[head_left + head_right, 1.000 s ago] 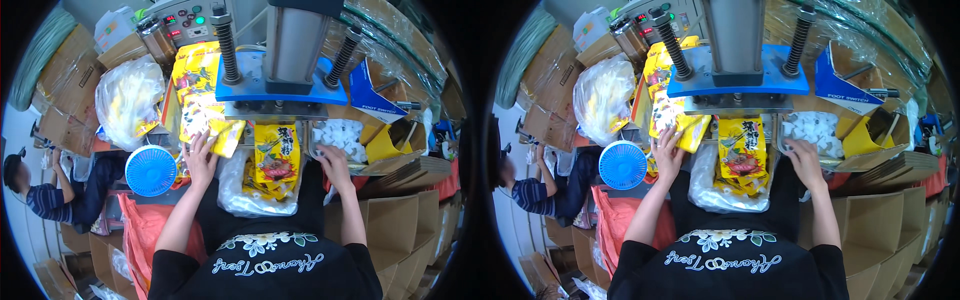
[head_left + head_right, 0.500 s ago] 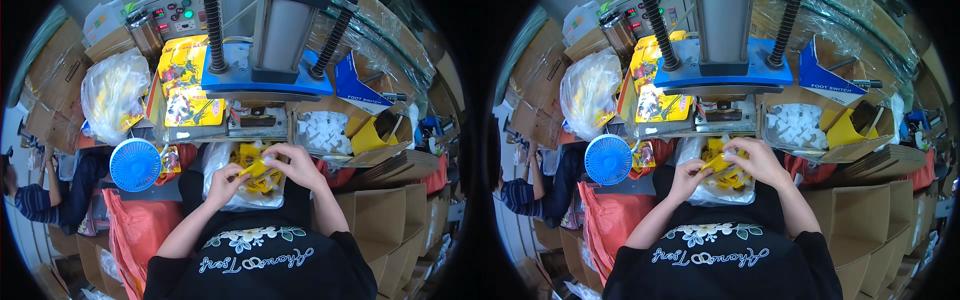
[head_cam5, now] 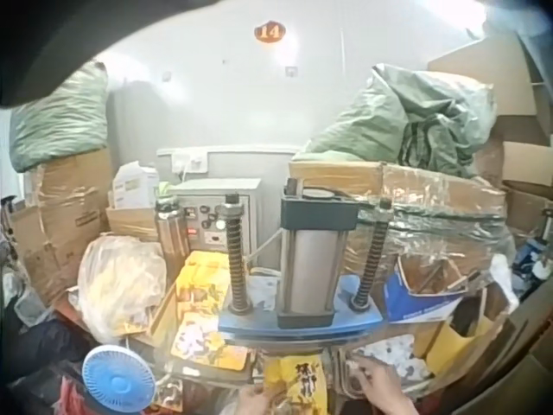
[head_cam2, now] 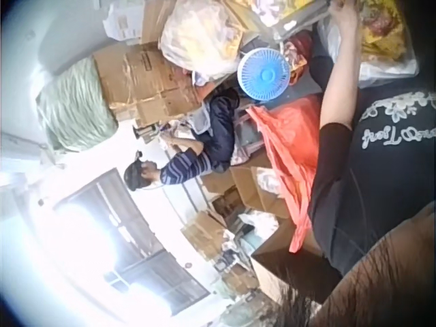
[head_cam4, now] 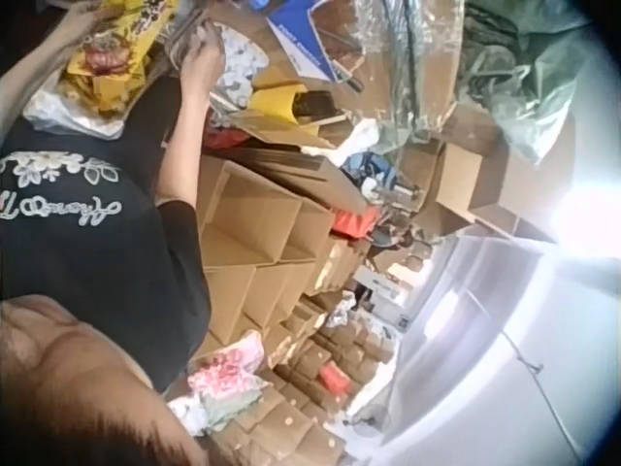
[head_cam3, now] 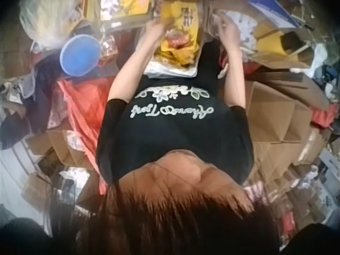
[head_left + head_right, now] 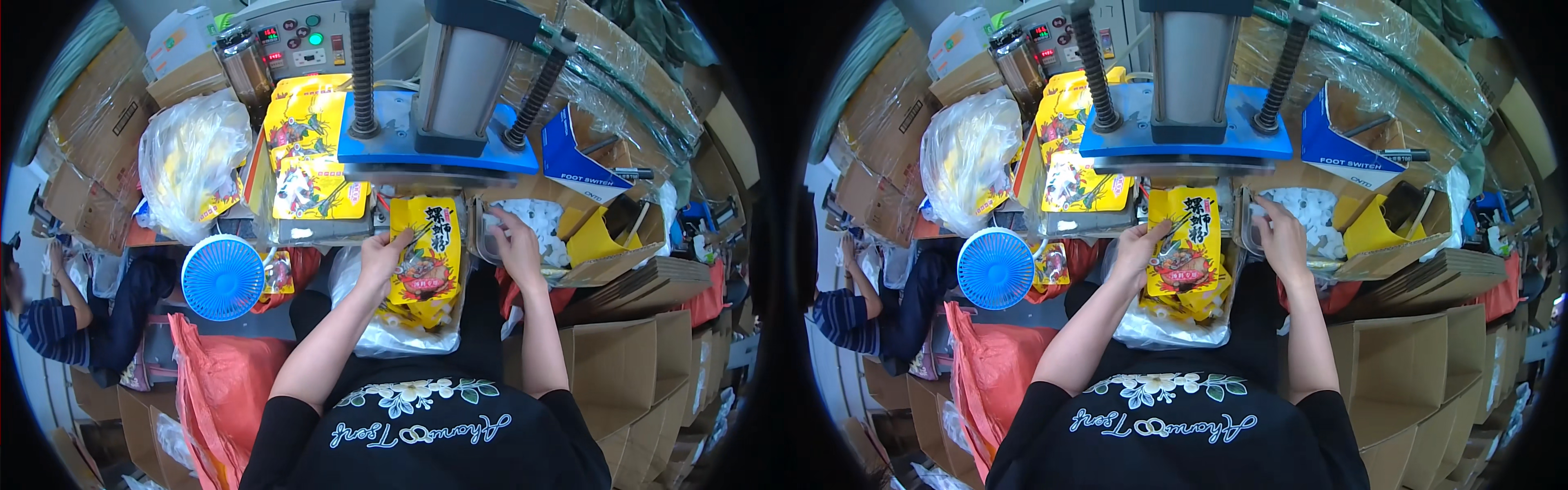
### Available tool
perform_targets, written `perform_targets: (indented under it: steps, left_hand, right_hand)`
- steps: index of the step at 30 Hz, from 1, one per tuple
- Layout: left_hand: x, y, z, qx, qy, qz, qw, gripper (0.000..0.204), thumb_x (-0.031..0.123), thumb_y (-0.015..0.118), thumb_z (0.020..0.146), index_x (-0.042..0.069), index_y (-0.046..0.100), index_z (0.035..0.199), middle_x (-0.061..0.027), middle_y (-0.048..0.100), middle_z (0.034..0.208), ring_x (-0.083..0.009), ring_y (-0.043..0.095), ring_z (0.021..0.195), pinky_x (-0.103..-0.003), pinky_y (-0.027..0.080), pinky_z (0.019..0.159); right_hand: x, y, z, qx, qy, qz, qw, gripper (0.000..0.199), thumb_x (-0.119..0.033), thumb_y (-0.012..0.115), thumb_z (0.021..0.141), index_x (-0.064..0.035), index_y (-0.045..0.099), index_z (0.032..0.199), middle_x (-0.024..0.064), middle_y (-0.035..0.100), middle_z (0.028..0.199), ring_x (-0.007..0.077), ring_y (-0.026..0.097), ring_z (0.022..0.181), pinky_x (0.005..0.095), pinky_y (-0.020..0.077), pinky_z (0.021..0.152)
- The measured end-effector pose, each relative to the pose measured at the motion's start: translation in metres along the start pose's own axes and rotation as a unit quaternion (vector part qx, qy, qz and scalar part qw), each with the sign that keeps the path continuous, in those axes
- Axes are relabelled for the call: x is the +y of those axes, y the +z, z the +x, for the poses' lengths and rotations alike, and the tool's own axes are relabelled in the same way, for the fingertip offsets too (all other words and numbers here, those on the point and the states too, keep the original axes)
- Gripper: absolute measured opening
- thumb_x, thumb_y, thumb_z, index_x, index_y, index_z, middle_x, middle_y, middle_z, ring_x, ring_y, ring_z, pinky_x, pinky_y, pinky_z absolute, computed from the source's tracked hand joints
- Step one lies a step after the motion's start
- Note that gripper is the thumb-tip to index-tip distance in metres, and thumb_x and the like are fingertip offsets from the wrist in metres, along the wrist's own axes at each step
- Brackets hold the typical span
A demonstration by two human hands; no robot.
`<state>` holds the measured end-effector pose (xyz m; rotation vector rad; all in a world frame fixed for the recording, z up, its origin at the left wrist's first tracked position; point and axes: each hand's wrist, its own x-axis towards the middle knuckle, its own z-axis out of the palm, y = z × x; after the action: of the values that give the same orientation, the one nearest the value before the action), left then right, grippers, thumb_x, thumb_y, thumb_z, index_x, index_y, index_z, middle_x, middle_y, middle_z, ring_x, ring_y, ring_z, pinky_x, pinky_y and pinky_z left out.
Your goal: Packing and sealing food products in yellow bags using an industrial heat-sealing machine.
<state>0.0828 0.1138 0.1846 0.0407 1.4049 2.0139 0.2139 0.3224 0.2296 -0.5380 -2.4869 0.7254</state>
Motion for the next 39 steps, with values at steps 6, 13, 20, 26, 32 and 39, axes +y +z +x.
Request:
perform_targets:
  steps: [6,13,20,26,32,39]
  left_hand:
    - [0.016,-0.011,0.000,-0.011,0.082,0.143,0.986,0.024,0.019,0.067,0.089,-0.005,0.068,0.094,-0.0047,0.067,0.080,-0.0081,0.058,0.067,-0.024,0.046,0.060]
    - [0.051,-0.097,0.001,0.151,0.374,0.684,0.608,0.078,0.039,0.075,0.074,0.014,0.043,0.139,-0.0115,0.044,0.143,-0.0326,0.035,0.135,-0.050,0.018,0.111]
    - [0.056,-0.092,-0.045,0.126,0.399,0.467,0.779,0.009,-0.001,0.066,0.081,0.000,0.066,0.090,-0.0095,0.063,0.087,-0.0196,0.060,0.081,-0.028,0.045,0.075]
    - [0.015,-0.063,-0.074,0.033,0.291,0.404,0.866,0.016,-0.006,0.064,0.076,-0.003,0.066,0.091,-0.0073,0.064,0.088,-0.0137,0.062,0.085,-0.024,0.047,0.074]
    - [-0.014,-0.056,-0.070,-0.080,0.201,0.313,0.925,0.021,0.015,0.070,0.083,-0.004,0.068,0.092,-0.0080,0.065,0.081,-0.0099,0.059,0.075,-0.024,0.045,0.064]
    - [0.007,-0.008,-0.034,0.027,0.065,0.170,0.983,0.029,0.022,0.067,0.089,-0.007,0.069,0.093,-0.0041,0.068,0.081,-0.0063,0.057,0.066,-0.024,0.044,0.057]
  right_hand:
    - [0.021,0.029,0.008,0.030,-0.080,-0.081,0.993,0.024,-0.002,0.060,0.080,-0.0038,0.066,0.103,0.0131,0.064,0.104,0.0343,0.059,0.098,0.0397,0.0484,0.083]
    - [0.020,0.008,0.001,0.041,-0.021,0.081,0.996,0.018,-0.003,0.057,0.088,-0.0032,0.066,0.103,0.0111,0.063,0.100,0.0232,0.060,0.086,0.0290,0.0459,0.070]
    - [-0.019,-0.006,-0.009,-0.018,0.058,0.188,0.980,0.031,-0.010,0.065,0.085,-0.0045,0.062,0.115,0.0027,0.063,0.086,0.0092,0.054,0.075,0.0256,0.0457,0.067]
    - [-0.088,-0.009,-0.012,-0.154,-0.067,0.154,0.974,0.021,-0.011,0.070,0.081,-0.0030,0.067,0.101,0.0078,0.065,0.099,0.0175,0.061,0.087,0.0278,0.0471,0.076]
    - [-0.072,0.019,-0.014,-0.296,0.024,0.294,0.908,0.029,-0.018,0.070,0.082,-0.0015,0.065,0.105,0.0119,0.067,0.106,0.0200,0.066,0.093,0.0329,0.0494,0.083]
    - [-0.049,-0.010,-0.006,0.003,-0.024,0.038,0.999,0.034,-0.022,0.069,0.084,-0.0034,0.064,0.112,0.0165,0.067,0.106,0.0300,0.065,0.097,0.0359,0.0497,0.082]
